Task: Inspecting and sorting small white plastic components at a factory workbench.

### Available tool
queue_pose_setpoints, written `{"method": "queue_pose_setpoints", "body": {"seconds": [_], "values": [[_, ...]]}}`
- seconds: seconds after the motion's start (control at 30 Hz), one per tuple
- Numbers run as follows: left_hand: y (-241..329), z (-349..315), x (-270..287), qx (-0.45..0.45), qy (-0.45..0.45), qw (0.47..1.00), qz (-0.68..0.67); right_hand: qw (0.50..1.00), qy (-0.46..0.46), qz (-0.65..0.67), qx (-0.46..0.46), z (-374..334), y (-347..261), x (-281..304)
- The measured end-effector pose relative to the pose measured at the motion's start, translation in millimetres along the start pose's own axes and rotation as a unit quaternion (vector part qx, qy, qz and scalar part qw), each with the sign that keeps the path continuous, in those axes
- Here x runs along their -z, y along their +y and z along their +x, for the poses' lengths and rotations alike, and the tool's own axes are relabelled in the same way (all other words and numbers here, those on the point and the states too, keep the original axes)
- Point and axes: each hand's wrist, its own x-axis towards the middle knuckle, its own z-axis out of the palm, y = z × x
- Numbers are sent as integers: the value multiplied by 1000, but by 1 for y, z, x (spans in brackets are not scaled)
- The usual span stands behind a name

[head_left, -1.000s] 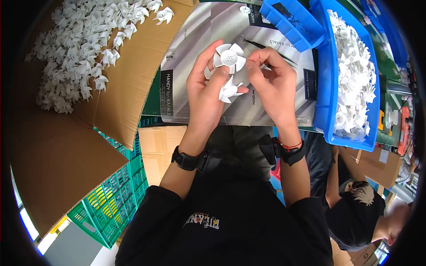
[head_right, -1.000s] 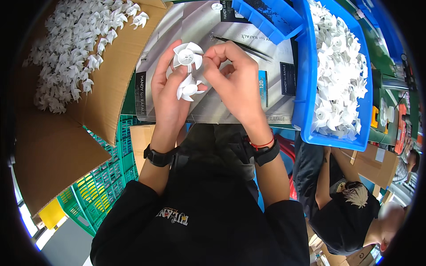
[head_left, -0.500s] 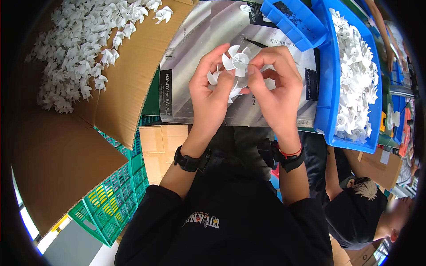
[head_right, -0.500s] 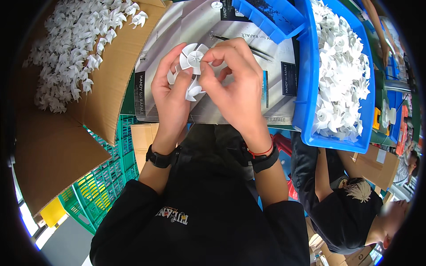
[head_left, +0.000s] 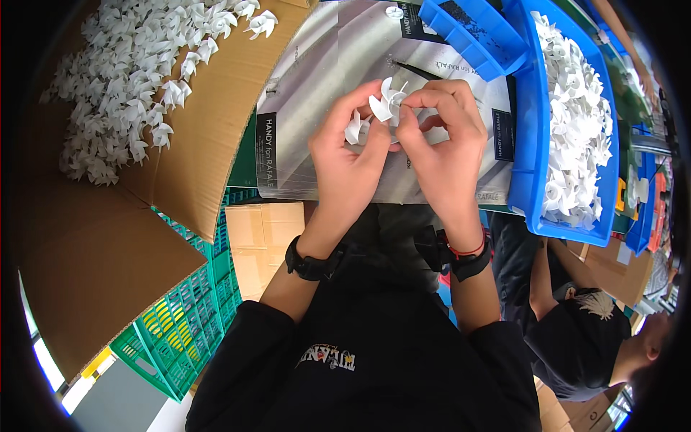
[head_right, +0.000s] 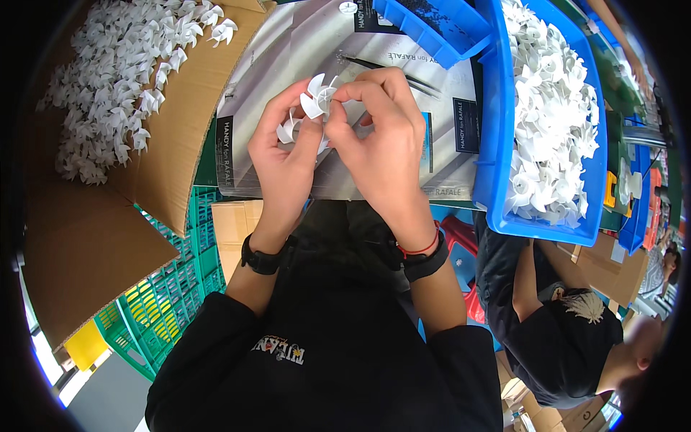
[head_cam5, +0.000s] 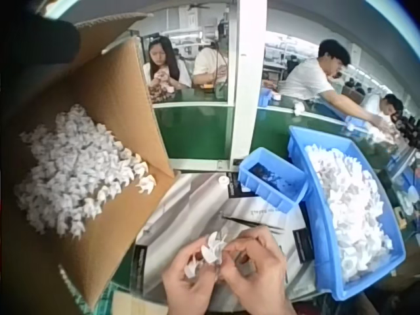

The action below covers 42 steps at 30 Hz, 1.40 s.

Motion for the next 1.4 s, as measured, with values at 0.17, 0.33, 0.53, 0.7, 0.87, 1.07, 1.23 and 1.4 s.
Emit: {"method": "queue_pose_setpoints", "body": {"seconds": [0.17,0.33,0.53,0.7,0.87,1.07,1.23,1.4], "values": [[-13,0,1,-81,14,993,88,992,4,-116,53,0,-4,7],[-17,-4,2,-46,-16,997,64,991,-87,-101,15,0,-5,18],[3,4,4,94,-43,985,-138,980,-62,165,-89,18,2,42],[-12,13,31,178,-15,885,-431,823,70,521,-215,28,10,44],[-18,11,36,188,-21,807,-560,980,-115,63,-148,24,25,17],[-19,11,32,158,-16,849,-504,983,-155,-93,-29,33,31,-2],[-14,13,27,170,17,849,-501,957,-189,-217,36,39,26,-8],[-12,12,25,162,20,863,-478,941,-225,-249,38,35,23,-2]]}}
